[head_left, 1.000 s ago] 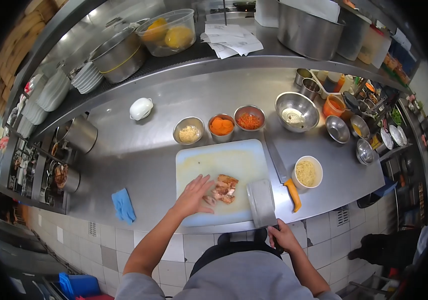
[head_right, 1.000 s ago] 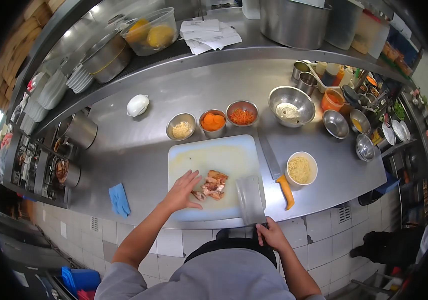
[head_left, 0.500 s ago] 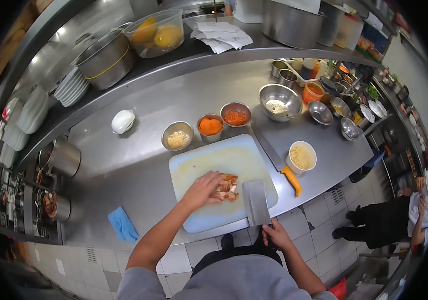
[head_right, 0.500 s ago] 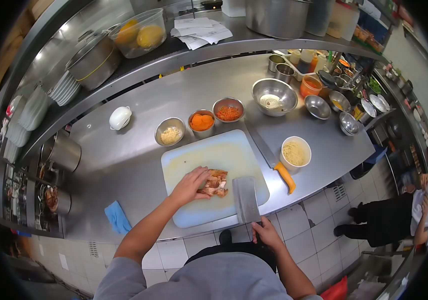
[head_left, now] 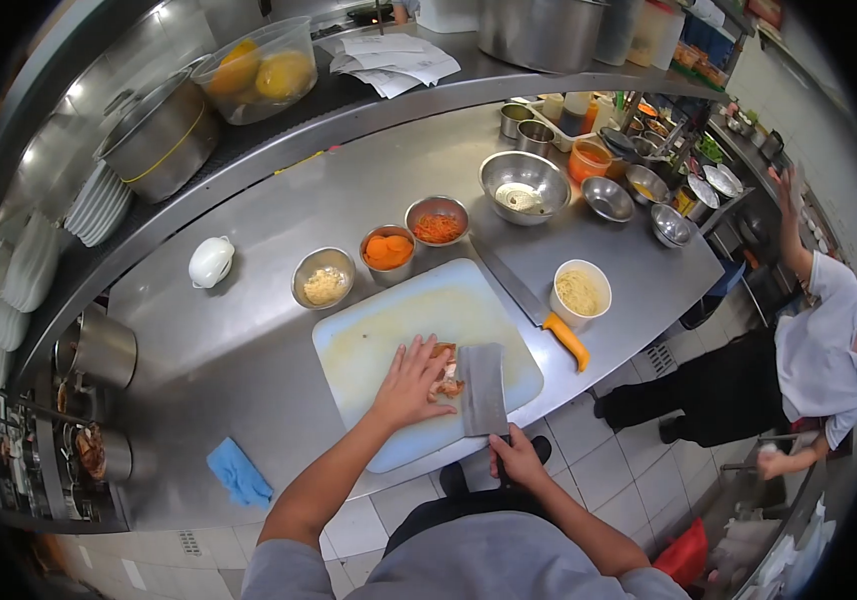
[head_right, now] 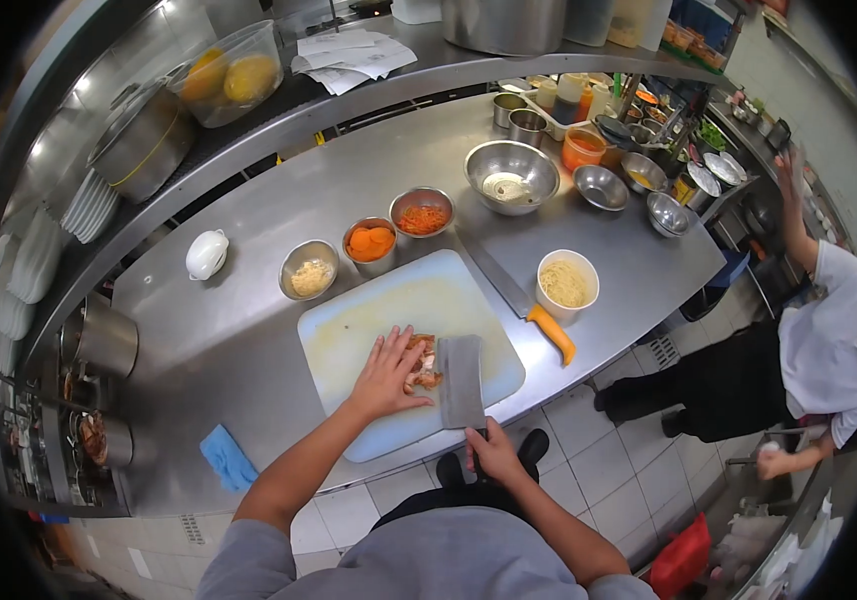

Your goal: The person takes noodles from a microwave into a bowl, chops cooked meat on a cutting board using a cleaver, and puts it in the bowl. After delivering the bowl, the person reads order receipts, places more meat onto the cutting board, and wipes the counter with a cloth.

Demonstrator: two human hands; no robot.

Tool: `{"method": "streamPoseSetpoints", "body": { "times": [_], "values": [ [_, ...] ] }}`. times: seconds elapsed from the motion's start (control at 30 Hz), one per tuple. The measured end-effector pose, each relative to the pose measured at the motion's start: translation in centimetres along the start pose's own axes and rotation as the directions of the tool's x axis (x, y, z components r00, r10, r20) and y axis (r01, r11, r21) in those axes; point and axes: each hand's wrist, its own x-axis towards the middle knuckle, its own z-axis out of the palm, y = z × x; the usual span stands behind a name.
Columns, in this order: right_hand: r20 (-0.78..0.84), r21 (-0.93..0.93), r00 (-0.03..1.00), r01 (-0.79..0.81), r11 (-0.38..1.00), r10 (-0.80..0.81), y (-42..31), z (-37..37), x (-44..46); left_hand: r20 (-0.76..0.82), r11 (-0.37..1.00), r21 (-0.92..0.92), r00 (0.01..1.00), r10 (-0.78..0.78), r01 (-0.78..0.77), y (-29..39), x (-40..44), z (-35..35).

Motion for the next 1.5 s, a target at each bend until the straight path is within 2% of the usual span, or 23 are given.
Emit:
{"method": "streamPoseSetpoints", "body": {
  "times": [0.07,0.23,0.33,0.43,0.5,0.57,0.67,0.9,1.0,1.07,1.13,1.2,1.33,1.4,1.5],
  "values": [
    [-0.017,0.014,0.999,-0.047,0.999,0.047,-0.3,1.1,0.5,0.000,1.000,-0.011,1.000,-0.021,0.021,0.2,0.8,-0.1],
    [-0.006,-0.015,1.000,-0.006,1.000,0.006,-1.6,3.7,0.8,-0.020,0.994,-0.083,0.997,-0.070,0.068,-0.1,1.7,0.7],
    [0.023,-0.035,0.999,-0.046,0.998,0.047,-2.0,4.8,1.5,-0.109,0.985,-0.163,0.991,-0.082,0.064,0.0,1.8,1.1],
    [0.157,0.047,0.985,-0.086,0.995,0.077,-1.9,5.7,2.5,-0.188,0.965,-0.241,0.971,-0.149,0.102,0.2,1.9,1.4],
    [0.155,0.070,0.985,-0.083,0.994,0.071,-2.1,6.0,2.7,-0.244,0.948,-0.278,0.943,-0.226,0.155,0.8,2.2,1.5],
    [0.142,0.090,0.987,-0.083,0.992,0.069,-3.0,5.2,2.1,-0.257,0.953,-0.264,0.942,-0.216,0.146,1.7,3.3,1.4],
    [0.101,0.127,0.993,-0.072,0.989,0.059,-5.4,2.8,0.4,-0.274,0.960,-0.263,0.947,-0.168,0.095,4.6,6.5,0.7],
    [-0.179,0.227,0.984,0.031,0.973,0.010,-11.4,-6.8,-1.5,-0.272,0.933,-0.340,0.962,0.026,-0.121,13.0,20.1,1.4],
    [-0.227,0.277,0.973,0.025,0.961,0.040,-15.1,-11.3,-1.0,-0.289,0.932,-0.314,0.953,0.091,-0.184,15.6,25.9,2.3],
    [-0.252,0.275,0.967,0.050,0.960,0.021,-15.8,-14.2,0.4,-0.244,0.935,-0.301,0.963,0.113,-0.186,16.7,29.3,3.4],
    [-0.240,0.326,0.970,0.036,0.945,0.046,-16.4,-16.7,1.5,-0.227,0.927,-0.326,0.967,0.117,-0.188,17.4,31.8,4.9],
    [-0.240,0.331,0.969,0.026,0.943,0.058,-17.2,-18.1,1.5,-0.146,0.928,-0.360,0.988,0.049,-0.099,17.9,33.3,5.6],
    [-0.151,0.360,0.984,-0.034,0.932,0.094,-15.8,-21.0,0.8,-0.067,0.929,-0.368,0.998,0.017,-0.041,17.4,35.3,8.2],
    [-0.106,0.327,0.988,-0.072,0.942,0.112,-15.4,-22.4,-1.4,-0.130,0.971,-0.212,0.988,0.081,-0.108,17.1,35.8,9.2],
    [-0.084,0.278,0.984,-0.130,0.952,0.158,-13.7,-25.5,-5.3,-0.107,0.990,-0.099,0.990,0.093,-0.104,17.0,36.4,10.8]
  ]
}}
